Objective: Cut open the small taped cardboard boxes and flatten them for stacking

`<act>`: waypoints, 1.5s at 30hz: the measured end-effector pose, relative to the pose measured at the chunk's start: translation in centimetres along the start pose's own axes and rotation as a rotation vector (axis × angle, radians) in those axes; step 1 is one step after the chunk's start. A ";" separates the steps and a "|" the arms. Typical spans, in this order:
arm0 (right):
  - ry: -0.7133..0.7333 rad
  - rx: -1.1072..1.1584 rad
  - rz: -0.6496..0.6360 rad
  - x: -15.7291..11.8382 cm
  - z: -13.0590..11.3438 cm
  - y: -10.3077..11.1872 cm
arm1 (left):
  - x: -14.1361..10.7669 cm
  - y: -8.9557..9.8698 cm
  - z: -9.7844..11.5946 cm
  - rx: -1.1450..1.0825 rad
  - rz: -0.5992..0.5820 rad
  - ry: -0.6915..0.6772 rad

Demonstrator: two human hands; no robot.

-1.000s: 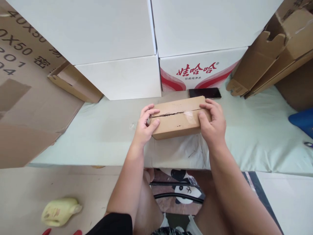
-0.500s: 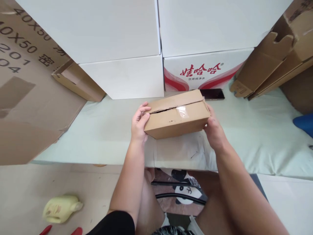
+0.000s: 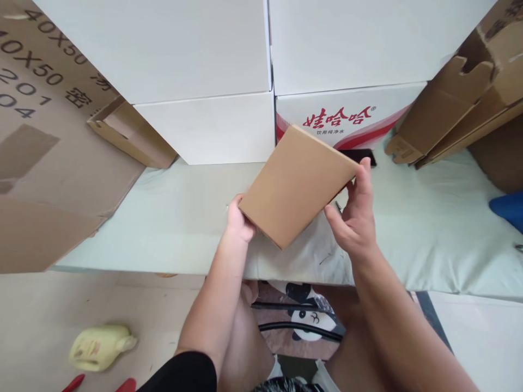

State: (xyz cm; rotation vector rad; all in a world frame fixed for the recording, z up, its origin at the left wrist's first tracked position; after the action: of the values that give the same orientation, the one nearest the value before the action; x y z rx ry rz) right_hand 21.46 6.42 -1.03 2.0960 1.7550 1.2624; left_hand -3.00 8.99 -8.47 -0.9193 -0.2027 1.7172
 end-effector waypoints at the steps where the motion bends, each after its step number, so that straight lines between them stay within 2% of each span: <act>1: -0.004 -0.046 0.011 0.0 0.1 0.1 | -0.2 -0.5 -0.9 -0.009 -0.014 0.070; 3: -0.031 -0.082 0.049 0.2 0.4 0.4 | -0.9 -1.5 -2.8 -0.017 -0.047 0.225; 5: -0.058 -0.094 0.097 0.4 0.7 1.0 | -1.6 -2.4 -4.0 0.069 -0.091 0.328; 8: -0.079 -0.141 0.148 0.7 0.9 2.1 | -1.9 -2.5 -4.6 0.272 -0.086 0.375; 13: -0.147 -0.159 0.137 1.0 1.5 2.9 | -1.5 -1.6 -3.7 0.534 -0.086 0.386; 16: -0.174 -0.144 0.123 1.0 2.0 2.6 | -1.2 -1.0 -2.7 0.716 -0.053 0.326; 19: -0.195 -0.127 0.111 0.9 2.4 2.3 | -1.0 -0.3 -1.3 0.914 0.033 0.190; 22: -0.251 -0.101 0.097 0.8 3.0 2.0 | -0.8 -0.2 0.5 1.045 0.154 -0.075; 24: -0.298 -0.086 0.090 0.6 3.5 1.8 | -0.8 -0.8 1.1 0.998 0.158 -0.281; 25: -0.316 -0.079 0.085 0.5 3.7 1.7 | -0.7 -1.3 1.0 0.920 0.108 -0.334; 26: -0.328 -0.070 0.076 0.4 3.8 1.5 | -0.6 -1.7 0.4 0.812 0.027 -0.328; 28: -0.336 -0.019 0.047 0.3 3.7 1.1 | -0.2 -2.5 -1.5 0.574 -0.134 -0.170; 29: -0.336 0.030 0.035 0.2 3.6 0.9 | -0.1 -2.8 -2.4 0.476 -0.173 -0.074; 32: -0.315 0.236 0.016 0.3 2.7 0.4 | -0.1 -3.1 -4.4 0.293 -0.157 0.154; 34: -0.287 0.367 -0.014 0.5 2.2 0.0 | -0.3 -3.3 -4.9 0.240 -0.150 0.201; 38: -0.329 0.558 -0.140 0.5 2.4 -1.3 | -0.4 -3.6 -4.9 0.242 -0.176 0.163; 41: -0.409 0.672 -0.311 -0.2 2.8 -2.5 | -0.2 -3.3 -4.7 0.337 -0.203 0.115; 43: -0.475 0.699 -0.395 -0.7 3.1 -3.0 | 0.1 -3.0 -4.2 0.475 -0.215 0.028; 45: -0.547 0.696 -0.442 -1.2 3.4 -3.2 | 0.2 -2.7 -3.0 0.657 -0.178 -0.123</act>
State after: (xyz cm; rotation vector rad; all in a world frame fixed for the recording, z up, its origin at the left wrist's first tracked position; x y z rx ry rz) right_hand 21.33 7.75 -5.60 1.8683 2.3567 -0.0675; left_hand 0.96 9.23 -9.09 -0.3010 0.1906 1.5256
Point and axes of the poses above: each hand's wrist, its own x-axis towards the middle knuckle, its own y-axis out of the back of the hand, z = x × y, the point moved 6 cm from there along x, towards the middle knuckle, and after that the axes turned 15 degrees about -x, right-handed, at the moved point
